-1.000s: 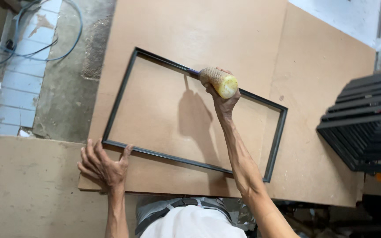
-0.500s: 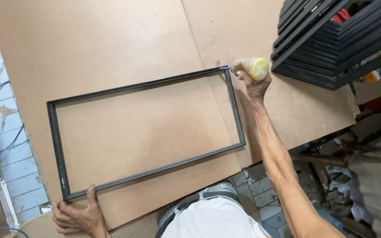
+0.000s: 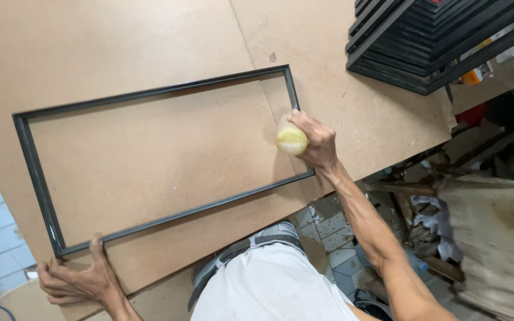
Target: The person applies glue from a squeeze bottle along the inner edges of several black rectangular frames placed on a large cardboard sheet. They repeatedly pick frames from a stack, apply glue, and set them aside on the sheet.
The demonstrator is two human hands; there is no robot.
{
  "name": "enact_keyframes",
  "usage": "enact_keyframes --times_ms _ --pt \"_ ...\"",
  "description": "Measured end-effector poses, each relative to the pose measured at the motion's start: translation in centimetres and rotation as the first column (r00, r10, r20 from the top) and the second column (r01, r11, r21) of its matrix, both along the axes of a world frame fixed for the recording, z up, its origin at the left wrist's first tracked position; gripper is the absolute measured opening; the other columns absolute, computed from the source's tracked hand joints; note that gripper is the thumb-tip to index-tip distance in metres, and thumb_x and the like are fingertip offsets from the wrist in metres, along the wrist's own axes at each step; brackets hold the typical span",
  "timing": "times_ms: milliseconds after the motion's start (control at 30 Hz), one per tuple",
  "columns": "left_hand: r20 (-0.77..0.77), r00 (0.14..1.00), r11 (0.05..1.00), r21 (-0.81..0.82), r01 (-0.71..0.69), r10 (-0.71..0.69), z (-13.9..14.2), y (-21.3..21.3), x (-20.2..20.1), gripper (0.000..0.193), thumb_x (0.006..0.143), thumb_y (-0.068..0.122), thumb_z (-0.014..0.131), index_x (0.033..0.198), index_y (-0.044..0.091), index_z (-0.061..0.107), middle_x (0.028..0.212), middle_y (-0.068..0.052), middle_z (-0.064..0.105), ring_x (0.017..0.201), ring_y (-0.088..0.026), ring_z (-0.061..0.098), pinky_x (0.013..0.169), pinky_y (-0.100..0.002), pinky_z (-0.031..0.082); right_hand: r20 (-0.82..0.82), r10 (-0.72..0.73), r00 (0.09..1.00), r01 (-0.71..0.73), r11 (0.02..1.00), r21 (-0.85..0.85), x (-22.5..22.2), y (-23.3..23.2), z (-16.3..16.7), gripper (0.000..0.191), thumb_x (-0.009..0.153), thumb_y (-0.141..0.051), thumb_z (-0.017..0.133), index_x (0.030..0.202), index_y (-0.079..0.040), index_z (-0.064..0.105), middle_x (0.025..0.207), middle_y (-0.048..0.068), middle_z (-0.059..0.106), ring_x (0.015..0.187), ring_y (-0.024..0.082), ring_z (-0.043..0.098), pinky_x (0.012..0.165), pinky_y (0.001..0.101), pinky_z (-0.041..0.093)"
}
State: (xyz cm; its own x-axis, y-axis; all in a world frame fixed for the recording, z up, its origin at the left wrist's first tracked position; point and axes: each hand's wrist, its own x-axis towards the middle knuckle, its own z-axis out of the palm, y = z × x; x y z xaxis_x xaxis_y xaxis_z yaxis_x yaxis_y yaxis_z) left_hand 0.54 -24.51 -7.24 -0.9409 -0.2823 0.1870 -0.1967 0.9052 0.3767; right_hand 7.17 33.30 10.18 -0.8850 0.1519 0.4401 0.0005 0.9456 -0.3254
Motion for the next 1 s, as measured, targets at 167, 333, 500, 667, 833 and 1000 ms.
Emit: enact_keyframes --times_ms 167,333,500,667,833,1000 --pt "-0.017 0.999 0.996 -0.083 0.042 -0.044 1.2 0.2 -0.3 0.089 0.086 0.078 0.06 0.134 0.004 0.054 0.151 -0.015 0.04 0.149 -0.037 0.029 0.119 -0.066 0.018 0.113 -0.051 0.992 0.062 0.993 -0.097 9.2 -4.4 2.8 0.056 0.075 -0.023 0.088 0.125 -0.007 0.068 0.129 0.017 0.071 0.118 0.032 0.071 0.101 0.0431 0.06" --pt "0.054 0.998 1.0 0.005 -0.027 0.026 2.6 0.8 -0.1 0.102 0.081 0.093 0.053 0.132 0.005 0.054 0.15 -0.016 0.04 0.149 -0.037 0.027 0.116 -0.067 0.018 0.235 -0.047 0.971 0.089 0.981 -0.17 13.2 -4.7 3.9 0.058 0.077 -0.024 0.091 0.127 -0.005 0.068 0.119 0.018 0.074 0.106 0.028 0.075 0.09 0.0356 0.064" --pt "0.053 0.998 0.999 -0.024 -0.025 0.026 2.0 0.7 0.3 0.102 0.08 0.092 0.052 0.138 0.009 0.055 0.155 -0.017 0.04 0.151 -0.039 0.028 0.117 -0.068 0.018 0.443 -0.036 0.896 0.136 0.971 -0.197 9.9 -1.5 4.3 0.057 0.073 -0.021 0.09 0.123 -0.004 0.069 0.102 0.014 0.078 0.092 0.024 0.078 0.084 0.0357 0.066" --pt "0.06 0.997 0.999 -0.021 -0.037 0.038 1.2 0.3 -0.2 0.105 0.085 0.095 0.053 0.149 0.011 0.055 0.162 -0.02 0.037 0.154 -0.042 0.026 0.116 -0.075 0.015 0.523 0.153 0.839 0.108 0.894 -0.435 1.4 -5.4 2.7 0.042 0.076 -0.017 0.085 0.115 -0.008 0.074 0.102 0.01 0.08 0.098 0.02 0.078 0.091 0.0385 0.065" --pt "0.074 0.997 0.999 0.041 0.033 -0.036 2.2 0.7 -0.4 0.131 0.066 0.101 0.064 0.153 0.006 0.041 0.161 -0.024 0.032 0.151 -0.049 0.016 0.113 -0.08 0.007 0.352 0.538 0.766 -0.144 0.676 -0.722 -8.9 -17.9 -1.4 0.066 0.067 -0.015 0.085 0.129 -0.008 0.067 0.112 0.009 0.078 0.106 0.022 0.075 0.1 0.0403 0.061" --pt "0.059 0.997 0.998 0.049 0.042 -0.045 3.7 1.2 -0.6 0.134 0.057 0.086 0.087 0.154 0.008 0.036 0.167 -0.018 0.03 0.156 -0.048 0.011 0.117 -0.078 0.002 0.263 0.658 0.706 -0.321 0.628 -0.709 -18.7 -33.7 -4.6 0.056 0.067 -0.023 0.088 0.12 -0.009 0.072 0.107 0.01 0.08 0.101 0.023 0.078 0.096 0.0416 0.065"
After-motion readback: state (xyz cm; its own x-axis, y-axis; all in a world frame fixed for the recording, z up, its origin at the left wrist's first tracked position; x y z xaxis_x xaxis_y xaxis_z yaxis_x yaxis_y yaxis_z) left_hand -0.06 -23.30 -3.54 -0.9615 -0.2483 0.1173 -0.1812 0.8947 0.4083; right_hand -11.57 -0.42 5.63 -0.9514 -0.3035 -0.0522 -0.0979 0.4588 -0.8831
